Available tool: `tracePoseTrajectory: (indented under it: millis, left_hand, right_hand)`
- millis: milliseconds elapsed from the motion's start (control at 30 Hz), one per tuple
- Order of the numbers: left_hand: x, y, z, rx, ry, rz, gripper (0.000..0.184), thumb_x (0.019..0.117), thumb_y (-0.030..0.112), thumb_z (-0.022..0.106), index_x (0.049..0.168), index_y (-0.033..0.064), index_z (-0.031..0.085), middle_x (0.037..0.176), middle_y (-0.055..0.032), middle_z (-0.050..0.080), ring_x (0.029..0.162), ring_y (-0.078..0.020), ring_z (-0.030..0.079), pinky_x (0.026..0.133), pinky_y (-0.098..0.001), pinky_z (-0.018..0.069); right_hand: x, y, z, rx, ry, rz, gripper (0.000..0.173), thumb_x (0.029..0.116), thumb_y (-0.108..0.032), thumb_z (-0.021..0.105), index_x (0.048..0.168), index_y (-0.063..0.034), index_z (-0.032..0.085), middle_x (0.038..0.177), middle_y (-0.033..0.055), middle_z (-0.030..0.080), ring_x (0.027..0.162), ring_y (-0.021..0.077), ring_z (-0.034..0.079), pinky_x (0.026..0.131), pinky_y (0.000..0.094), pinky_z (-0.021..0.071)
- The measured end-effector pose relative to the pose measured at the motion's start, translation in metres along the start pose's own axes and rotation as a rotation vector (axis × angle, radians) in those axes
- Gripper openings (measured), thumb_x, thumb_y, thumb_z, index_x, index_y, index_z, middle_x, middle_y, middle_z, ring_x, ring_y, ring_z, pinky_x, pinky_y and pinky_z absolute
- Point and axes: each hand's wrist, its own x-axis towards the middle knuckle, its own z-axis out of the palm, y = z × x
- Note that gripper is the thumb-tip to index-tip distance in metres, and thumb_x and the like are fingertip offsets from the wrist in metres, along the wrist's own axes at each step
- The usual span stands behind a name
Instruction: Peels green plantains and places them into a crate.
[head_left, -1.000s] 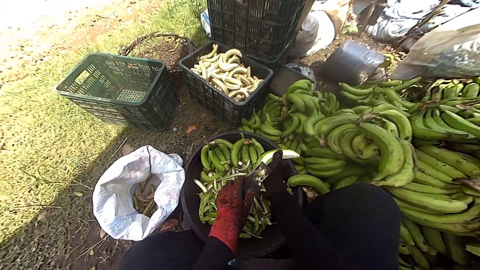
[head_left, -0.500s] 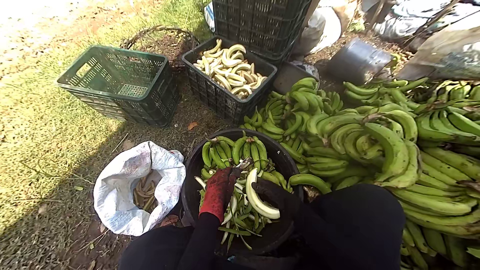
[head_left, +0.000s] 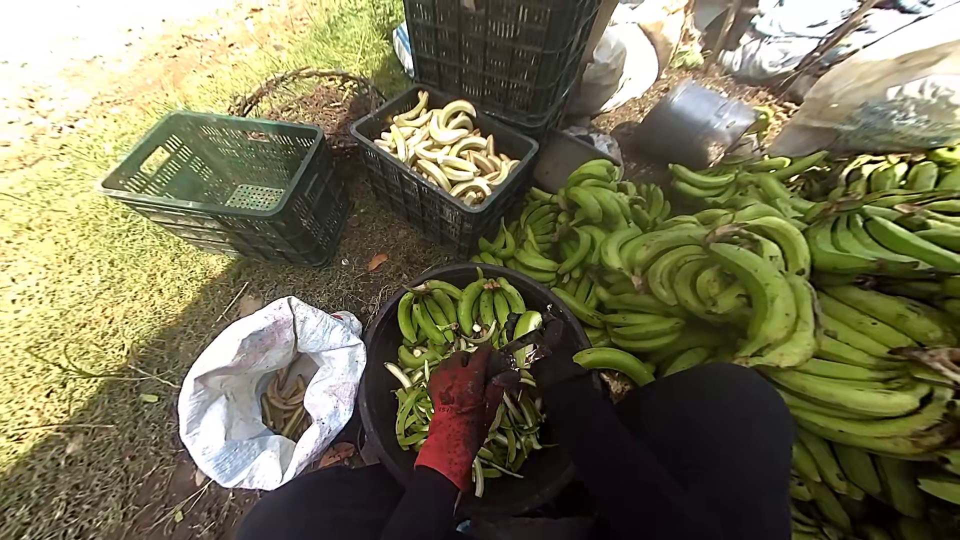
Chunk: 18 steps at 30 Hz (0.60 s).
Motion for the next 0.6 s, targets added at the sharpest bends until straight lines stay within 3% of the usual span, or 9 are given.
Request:
tracePoseTrajectory:
  millis: [67,133,200,267,367,433,533,600]
  left_hand:
    - [0.007,-0.001,-0.004,-0.011,-0.089,-0.064,0.058,0.0951,0.057,0.054,0.135,0.0170,0.068,0.109,-0.0199,0.072,0.096,-0.0389,0.070,0.083,-0.0574,0.0565]
    - [0.017,-0.007,-0.012,-0.018,-0.241,-0.164,0.049,0.0995,0.043,0.053,0.141,0.0190,0.063,0.118,-0.0194,0.070,0.104,-0.0387,0.069,0.089,-0.0573,0.0550]
    - [0.026,-0.020,-0.014,-0.046,-0.338,-0.229,0.044,0.1033,0.035,0.049,0.144,0.0206,0.060,0.125,-0.0170,0.068,0.113,-0.0359,0.066,0.097,-0.0561,0.0528]
    - [0.026,-0.038,-0.009,-0.102,-0.331,-0.224,0.041,0.1061,0.034,0.044,0.141,0.0211,0.062,0.126,-0.0126,0.069,0.118,-0.0303,0.065,0.102,-0.0528,0.0509]
    - [0.022,-0.057,-0.003,-0.221,-0.414,-0.238,0.046,0.1094,0.044,0.036,0.138,0.0218,0.064,0.133,-0.0068,0.067,0.127,-0.0222,0.061,0.110,-0.0488,0.0467]
    - [0.020,-0.057,-0.001,-0.244,-0.494,-0.272,0.051,0.1096,0.049,0.033,0.138,0.0213,0.064,0.138,-0.0051,0.065,0.132,-0.0203,0.058,0.114,-0.0485,0.0437]
    - [0.016,-0.053,0.008,-0.097,-0.529,-0.385,0.058,0.1084,0.056,0.028,0.135,0.0200,0.066,0.134,-0.0063,0.067,0.130,-0.0241,0.059,0.112,-0.0533,0.0440]
    - [0.013,-0.049,0.013,-0.101,-0.509,-0.422,0.064,0.1071,0.061,0.025,0.134,0.0188,0.066,0.131,-0.0081,0.068,0.127,-0.0250,0.061,0.109,-0.0550,0.0460]
  right_hand:
    - [0.002,0.012,-0.008,-0.154,-0.047,-0.121,0.046,0.1125,-0.035,0.019,0.121,-0.0022,0.050,0.089,0.0125,0.062,0.075,0.0199,0.063,0.065,0.0371,0.0554]
    - [-0.013,0.020,-0.011,-0.436,-0.105,-0.256,0.042,0.1130,-0.024,0.028,0.130,0.0028,0.055,0.107,0.0125,0.063,0.093,0.0131,0.062,0.084,0.0305,0.0532]
    - [-0.026,0.022,-0.026,-0.719,-0.337,-0.254,0.045,0.1118,-0.022,0.028,0.141,0.0032,0.050,0.128,0.0140,0.062,0.112,0.0108,0.059,0.100,0.0279,0.0484]
    - [-0.032,0.021,-0.042,-0.868,-0.559,-0.148,0.048,0.1085,-0.030,0.033,0.142,-0.0002,0.049,0.125,0.0106,0.063,0.111,0.0095,0.062,0.098,0.0285,0.0521]
    - [-0.032,0.015,-0.057,-1.079,-0.769,-0.013,0.054,0.1019,-0.041,0.047,0.139,-0.0030,0.053,0.120,0.0084,0.067,0.106,0.0093,0.065,0.094,0.0307,0.0544]
    - [-0.033,0.003,-0.057,-1.208,-0.830,0.068,0.052,0.1001,-0.039,0.050,0.139,-0.0041,0.053,0.118,0.0080,0.066,0.103,0.0095,0.064,0.092,0.0314,0.0539]
    - [-0.040,-0.007,-0.054,-1.352,-0.880,0.207,0.047,0.1018,-0.036,0.052,0.138,-0.0065,0.053,0.117,0.0091,0.065,0.103,0.0125,0.063,0.092,0.0352,0.0521]
    - [-0.032,-0.007,-0.064,-1.206,-0.756,0.236,0.046,0.1040,-0.034,0.045,0.141,-0.0053,0.050,0.113,0.0104,0.066,0.096,0.0153,0.066,0.086,0.0353,0.0551]
